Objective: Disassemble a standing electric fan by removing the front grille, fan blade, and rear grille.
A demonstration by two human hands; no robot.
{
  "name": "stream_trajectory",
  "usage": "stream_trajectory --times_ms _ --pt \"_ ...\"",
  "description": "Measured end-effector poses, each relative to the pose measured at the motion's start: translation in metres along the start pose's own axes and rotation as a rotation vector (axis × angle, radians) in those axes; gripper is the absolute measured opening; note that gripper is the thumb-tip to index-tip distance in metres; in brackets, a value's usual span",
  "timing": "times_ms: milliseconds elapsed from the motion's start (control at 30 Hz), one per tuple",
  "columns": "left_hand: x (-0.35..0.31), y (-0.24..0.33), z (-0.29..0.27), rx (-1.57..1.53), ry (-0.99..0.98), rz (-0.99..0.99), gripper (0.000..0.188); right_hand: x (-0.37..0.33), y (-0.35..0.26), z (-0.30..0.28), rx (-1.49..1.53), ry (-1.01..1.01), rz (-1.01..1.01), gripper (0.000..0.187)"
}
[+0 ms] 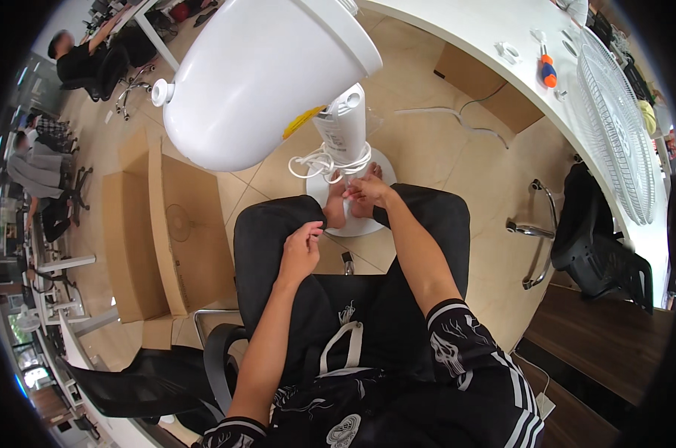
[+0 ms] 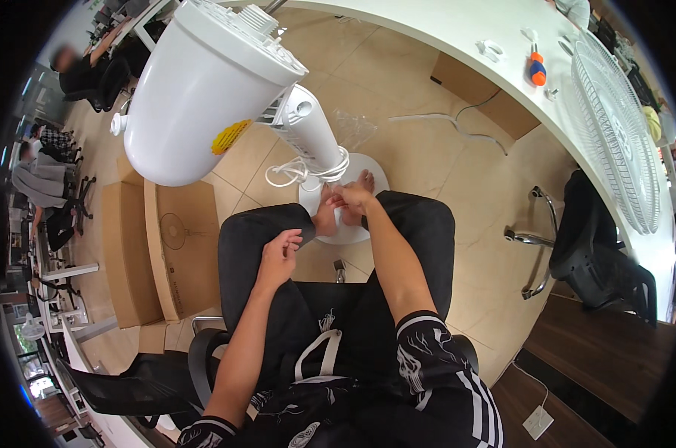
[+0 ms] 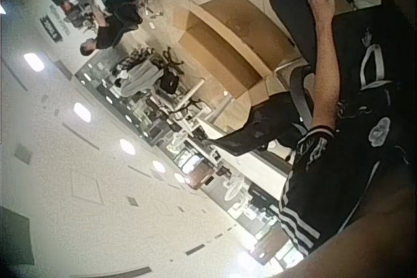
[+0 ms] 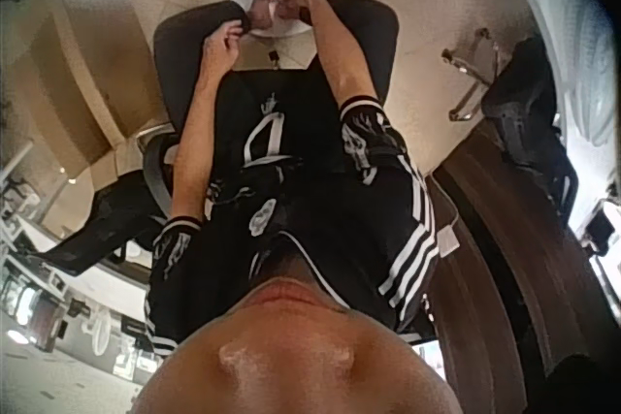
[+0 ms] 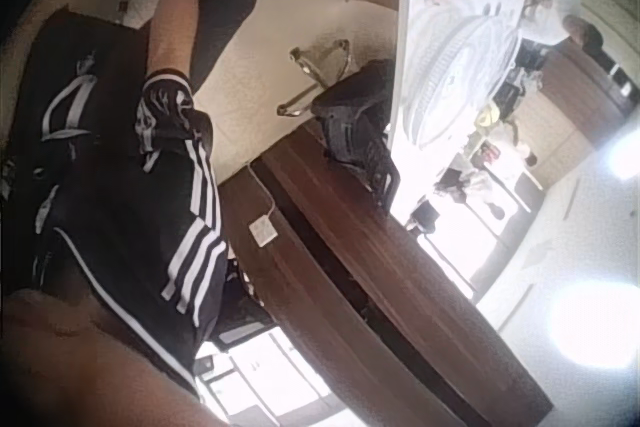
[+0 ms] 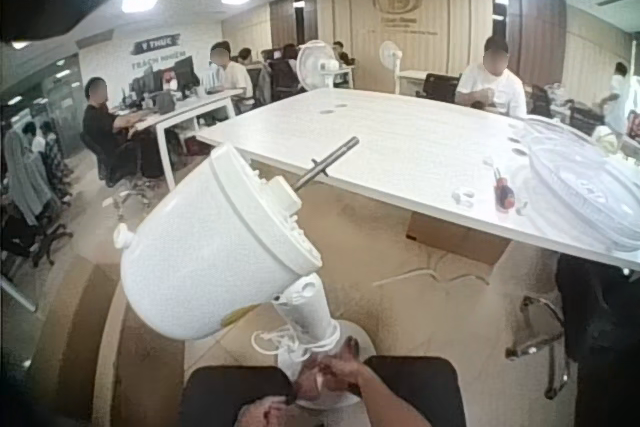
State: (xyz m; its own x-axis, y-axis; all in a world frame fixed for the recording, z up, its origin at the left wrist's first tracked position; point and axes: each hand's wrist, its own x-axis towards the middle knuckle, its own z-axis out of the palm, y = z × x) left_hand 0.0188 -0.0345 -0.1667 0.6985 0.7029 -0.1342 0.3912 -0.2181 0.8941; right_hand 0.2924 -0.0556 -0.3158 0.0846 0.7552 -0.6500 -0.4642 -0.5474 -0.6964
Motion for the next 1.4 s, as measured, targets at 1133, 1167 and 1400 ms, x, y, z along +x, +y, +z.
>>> stream_trajectory --times_ms 1133,1167,1400 --pt "-0.002 -0.007 0.025 0.206 -0.157 -0.015 0.036 -0.009 -0.003 0.008 -0.967 0.57 -0.472 0.049" --pt "-0.001 -0.008 0.029 0.205 -0.162 -0.011 0.037 -0.011 -0.003 0.006 -0.952 0.586 -0.487 0.048" --pt "-0.002 -0.01 0.032 0.228 -0.2 -0.051 0.039 -0.028 -0.009 0.056 -1.177 0.853 -0.493 0.043"
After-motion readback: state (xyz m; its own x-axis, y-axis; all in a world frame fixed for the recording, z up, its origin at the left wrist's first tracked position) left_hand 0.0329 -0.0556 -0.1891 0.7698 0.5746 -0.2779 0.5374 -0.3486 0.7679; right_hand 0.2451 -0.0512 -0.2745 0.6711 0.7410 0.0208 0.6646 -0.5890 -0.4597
